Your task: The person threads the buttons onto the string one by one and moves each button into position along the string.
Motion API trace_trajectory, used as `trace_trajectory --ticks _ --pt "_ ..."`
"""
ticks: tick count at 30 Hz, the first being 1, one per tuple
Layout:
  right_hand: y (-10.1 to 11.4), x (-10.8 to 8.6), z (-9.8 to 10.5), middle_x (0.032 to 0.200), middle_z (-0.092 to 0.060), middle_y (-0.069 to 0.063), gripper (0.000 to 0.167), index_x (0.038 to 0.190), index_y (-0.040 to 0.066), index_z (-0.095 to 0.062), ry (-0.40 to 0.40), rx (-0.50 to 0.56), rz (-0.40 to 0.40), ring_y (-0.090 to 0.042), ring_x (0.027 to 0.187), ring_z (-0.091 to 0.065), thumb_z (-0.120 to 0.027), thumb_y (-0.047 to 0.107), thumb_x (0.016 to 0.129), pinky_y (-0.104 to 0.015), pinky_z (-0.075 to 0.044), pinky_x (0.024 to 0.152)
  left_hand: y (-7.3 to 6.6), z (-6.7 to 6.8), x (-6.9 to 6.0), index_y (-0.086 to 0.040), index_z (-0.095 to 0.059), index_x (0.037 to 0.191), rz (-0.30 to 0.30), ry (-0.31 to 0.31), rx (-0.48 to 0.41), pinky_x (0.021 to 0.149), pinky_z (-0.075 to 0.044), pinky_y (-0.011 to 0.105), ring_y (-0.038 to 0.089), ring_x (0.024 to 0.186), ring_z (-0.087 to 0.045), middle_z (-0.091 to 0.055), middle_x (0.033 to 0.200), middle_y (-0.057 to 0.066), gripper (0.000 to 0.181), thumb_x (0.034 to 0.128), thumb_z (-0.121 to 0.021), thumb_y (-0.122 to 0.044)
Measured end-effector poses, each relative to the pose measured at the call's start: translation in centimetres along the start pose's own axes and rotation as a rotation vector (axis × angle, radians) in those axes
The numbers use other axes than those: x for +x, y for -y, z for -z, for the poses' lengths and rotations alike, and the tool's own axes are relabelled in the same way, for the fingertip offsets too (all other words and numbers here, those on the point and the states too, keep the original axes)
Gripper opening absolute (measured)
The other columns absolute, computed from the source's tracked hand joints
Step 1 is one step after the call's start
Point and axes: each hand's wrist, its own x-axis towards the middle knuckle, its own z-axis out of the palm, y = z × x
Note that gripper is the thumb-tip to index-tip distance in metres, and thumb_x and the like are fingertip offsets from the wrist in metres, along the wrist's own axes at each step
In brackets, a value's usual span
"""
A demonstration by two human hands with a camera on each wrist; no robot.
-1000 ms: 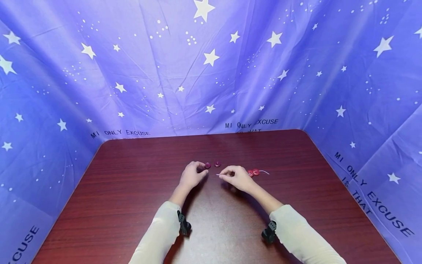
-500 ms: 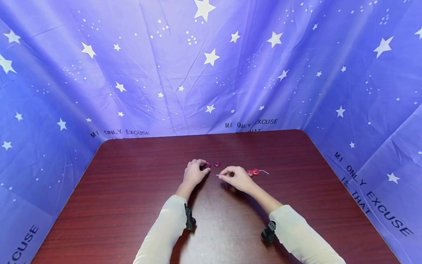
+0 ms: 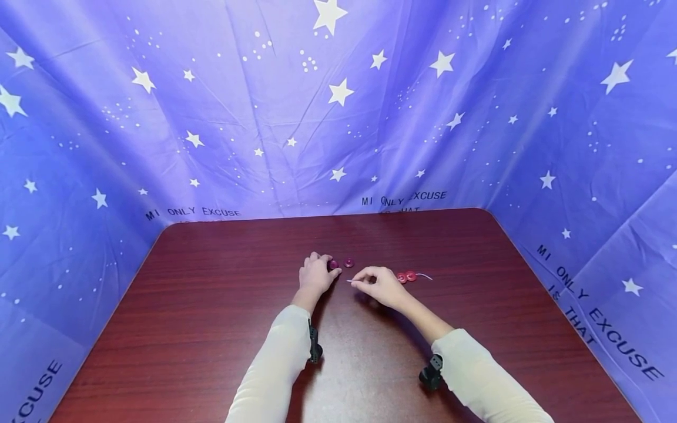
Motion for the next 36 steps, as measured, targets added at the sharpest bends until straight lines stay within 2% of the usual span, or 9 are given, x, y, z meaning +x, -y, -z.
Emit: trace_trajectory --ticks 5,13,19,26,31,36 --pt "0.1 0.0 0.1 0.062 -0.056 0.007 0.007 0.083 0.016 -0.072 -0.010 -0.017 0.005 -0.004 0.057 -0.049 -0.071 0.023 0.082 -0.018 -0.040 0.053 -0.3 0.3 -0.1 -0.014 -0.063 0.115 0.003 0.031 -0.013 0.086 -0.044 0.045 0.029 0.108 -0.049 -0.053 0.116 0.011 0.039 0.0847 -0.066 -0.039" --pt "0.1 0.1 0.1 0.062 -0.056 0.006 0.007 0.084 0.016 -0.072 -0.006 -0.022 0.003 -0.004 0.058 -0.049 -0.071 0.023 0.083 -0.019 -0.041 0.054 0.0 0.3 -0.2 -0.017 -0.064 0.110 -0.021 0.031 -0.007 0.085 -0.044 0.043 0.027 0.106 -0.051 -0.056 0.112 0.007 0.032 0.0858 -0.065 -0.039" --pt "-0.2 0.1 0.2 0.062 -0.056 0.007 0.007 0.084 0.016 -0.072 -0.011 -0.029 -0.002 -0.004 0.058 -0.049 -0.071 0.023 0.083 -0.019 -0.041 0.054 0.3 0.2 -0.3 -0.018 -0.066 0.110 -0.039 0.020 -0.062 0.084 -0.045 0.043 0.026 0.104 -0.053 -0.060 0.108 0.005 0.031 0.0841 -0.067 -0.037" --pt "-0.2 0.1 0.2 0.063 -0.057 0.007 0.007 0.084 0.016 -0.072 -0.013 -0.028 0.010 -0.004 0.059 -0.049 -0.070 0.022 0.083 -0.019 -0.042 0.055 0.5 0.2 -0.4 -0.016 -0.067 0.110 -0.096 0.040 -0.159 0.082 -0.047 0.039 0.023 0.100 -0.056 -0.060 0.101 0.004 0.031 0.0835 -0.068 -0.033" --pt "-0.2 0.1 0.3 0.065 -0.059 0.007 0.007 0.085 0.016 -0.072 -0.010 -0.026 0.001 -0.004 0.060 -0.050 -0.069 0.022 0.084 -0.019 -0.042 0.056 0.7 0.7 -0.4 -0.015 -0.066 0.113 -0.134 0.065 -0.192 0.085 -0.047 0.039 0.021 0.099 -0.057 -0.060 0.102 0.004 0.032 0.0852 -0.066 -0.031" --pt "-0.2 0.2 0.3 0.066 -0.059 0.007 0.007 0.086 0.016 -0.072 -0.012 -0.034 -0.002 -0.005 0.061 -0.050 -0.068 0.022 0.085 -0.019 -0.042 0.057 1.2 1.0 -0.6 -0.014 -0.065 0.115 -0.154 0.063 -0.236 0.088 -0.046 0.039 0.021 0.099 -0.057 -0.061 0.103 0.006 0.032 0.0859 -0.065 -0.028"
